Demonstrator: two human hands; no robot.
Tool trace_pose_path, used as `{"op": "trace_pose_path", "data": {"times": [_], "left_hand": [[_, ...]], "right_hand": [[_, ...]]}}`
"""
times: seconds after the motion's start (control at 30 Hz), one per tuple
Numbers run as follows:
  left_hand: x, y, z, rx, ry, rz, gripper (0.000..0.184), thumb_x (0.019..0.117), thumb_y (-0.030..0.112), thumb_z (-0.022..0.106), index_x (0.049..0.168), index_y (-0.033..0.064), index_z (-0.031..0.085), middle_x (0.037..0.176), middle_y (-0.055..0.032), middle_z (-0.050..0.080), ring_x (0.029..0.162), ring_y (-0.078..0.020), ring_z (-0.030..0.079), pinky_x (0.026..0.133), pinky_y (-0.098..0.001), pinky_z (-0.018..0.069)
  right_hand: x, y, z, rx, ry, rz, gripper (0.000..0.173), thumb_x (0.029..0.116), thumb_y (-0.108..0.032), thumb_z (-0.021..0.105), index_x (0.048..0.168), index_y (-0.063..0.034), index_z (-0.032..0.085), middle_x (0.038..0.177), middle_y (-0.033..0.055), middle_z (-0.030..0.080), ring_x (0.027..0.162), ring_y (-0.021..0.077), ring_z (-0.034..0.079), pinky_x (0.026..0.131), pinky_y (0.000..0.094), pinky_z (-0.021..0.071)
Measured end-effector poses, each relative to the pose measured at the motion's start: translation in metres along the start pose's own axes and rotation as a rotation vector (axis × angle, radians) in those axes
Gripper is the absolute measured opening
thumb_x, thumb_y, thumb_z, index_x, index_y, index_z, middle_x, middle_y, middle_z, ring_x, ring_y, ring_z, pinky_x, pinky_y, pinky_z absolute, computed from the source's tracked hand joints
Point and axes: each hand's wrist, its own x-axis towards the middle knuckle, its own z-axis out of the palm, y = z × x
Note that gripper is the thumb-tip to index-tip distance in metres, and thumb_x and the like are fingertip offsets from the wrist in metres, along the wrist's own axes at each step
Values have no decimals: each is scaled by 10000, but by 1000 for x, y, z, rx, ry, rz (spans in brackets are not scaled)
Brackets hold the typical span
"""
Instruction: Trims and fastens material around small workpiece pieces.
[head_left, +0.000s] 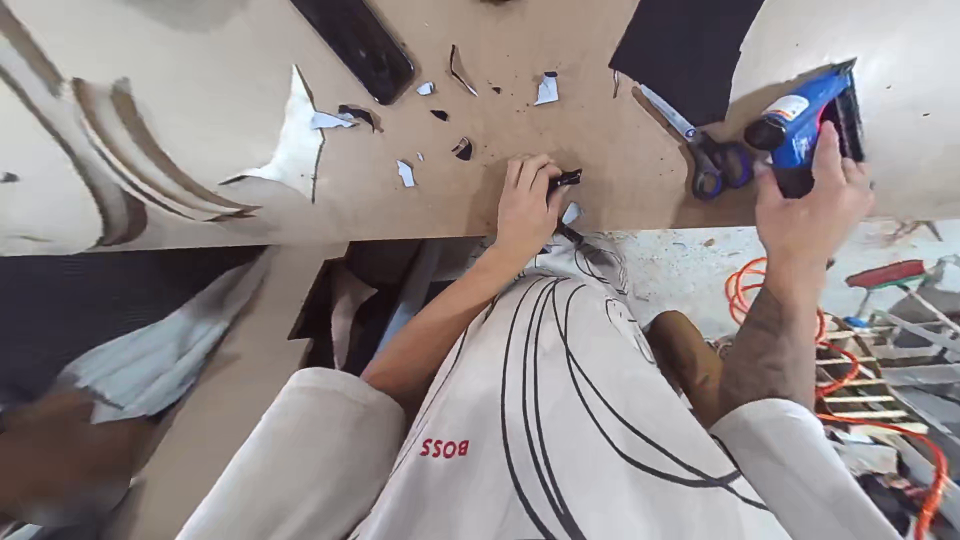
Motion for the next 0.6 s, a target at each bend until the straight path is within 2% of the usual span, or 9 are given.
{"op": "trace_pose_path", "data": {"times": [0.07, 0.1, 0.13, 0.17, 0.23, 0.33, 0.43, 0.5, 0.6], "left_hand": [[-1, 9, -10, -56, -19, -58, 307, 1043, 257, 604, 1282, 69, 647, 1308, -97, 658, 1200, -238, 635, 1018, -418, 536], [-1, 16, -17, -127, -34, -112, 321, 1050, 243, 591, 1324, 78, 614, 1227, -94, 698, 1074, -213, 700, 917, -428, 592], [1, 22, -25, -223, -47, -155, 326, 1054, 222, 578, 1352, 90, 582, 1166, -80, 728, 988, -184, 731, 858, -416, 620], [2, 29, -34, -320, -48, -171, 328, 1057, 212, 576, 1362, 90, 562, 1125, -67, 745, 936, -159, 744, 823, -388, 635], [3, 46, -50, -548, -63, -160, 345, 1065, 202, 566, 1381, 66, 534, 1052, -69, 749, 804, -160, 742, 703, -355, 650], [2, 76, -70, -930, -124, -118, 302, 1055, 143, 574, 1328, 23, 526, 993, -96, 721, 658, -172, 698, 549, -333, 629], [-5, 102, -89, -1108, -204, -104, 284, 1037, 170, 615, 1288, 52, 557, 953, -99, 703, 613, -162, 660, 500, -300, 592], [-13, 113, -100, -1069, -202, -60, 299, 1028, 196, 638, 1280, 46, 581, 929, -98, 692, 615, -162, 650, 502, -297, 582], [-18, 120, -114, -1034, -211, 27, 285, 1021, 167, 645, 1265, 28, 592, 933, -83, 692, 632, -135, 644, 515, -275, 574]], "right_hand": [[4, 5, 1, 57, 21, -81, 719, 973, -596, 607, 1547, -184, 473, 1317, 257, 606, 1247, 482, 540, 1026, 641, 441], [4, -1, -6, 96, 20, -98, 655, 999, -571, 581, 1502, -155, 523, 1378, 243, 576, 1311, 473, 495, 1083, 631, 404], [4, -14, -18, 148, 36, -111, 574, 1018, -524, 576, 1444, -140, 579, 1397, 218, 564, 1325, 444, 486, 1099, 607, 397], [3, -31, -33, 212, 55, -128, 493, 1025, -469, 588, 1392, -141, 625, 1380, 192, 585, 1307, 401, 517, 1089, 571, 418], [-5, -70, -62, 388, 50, -240, 366, 1023, -352, 631, 1267, -89, 705, 1264, 171, 675, 1154, 314, 655, 990, 493, 533], [-22, -118, -86, 742, -83, -456, 307, 989, -292, 699, 1184, -56, 724, 1129, 100, 712, 942, 173, 698, 832, 376, 604], [-34, -147, -97, 1048, -153, -523, 258, 940, -222, 767, 1127, -45, 742, 1072, 49, 722, 875, 91, 696, 763, 277, 623], [-42, -155, -107, 1163, -161, -538, 227, 913, -172, 795, 1080, -26, 748, 1050, 50, 722, 876, 93, 704, 765, 268, 633], [-52, -156, -119, 1190, -56, -599, 199, 883, -112, 819, 1034, 1, 756, 1048, 79, 719, 891, 113, 707, 775, 273, 635]]}}
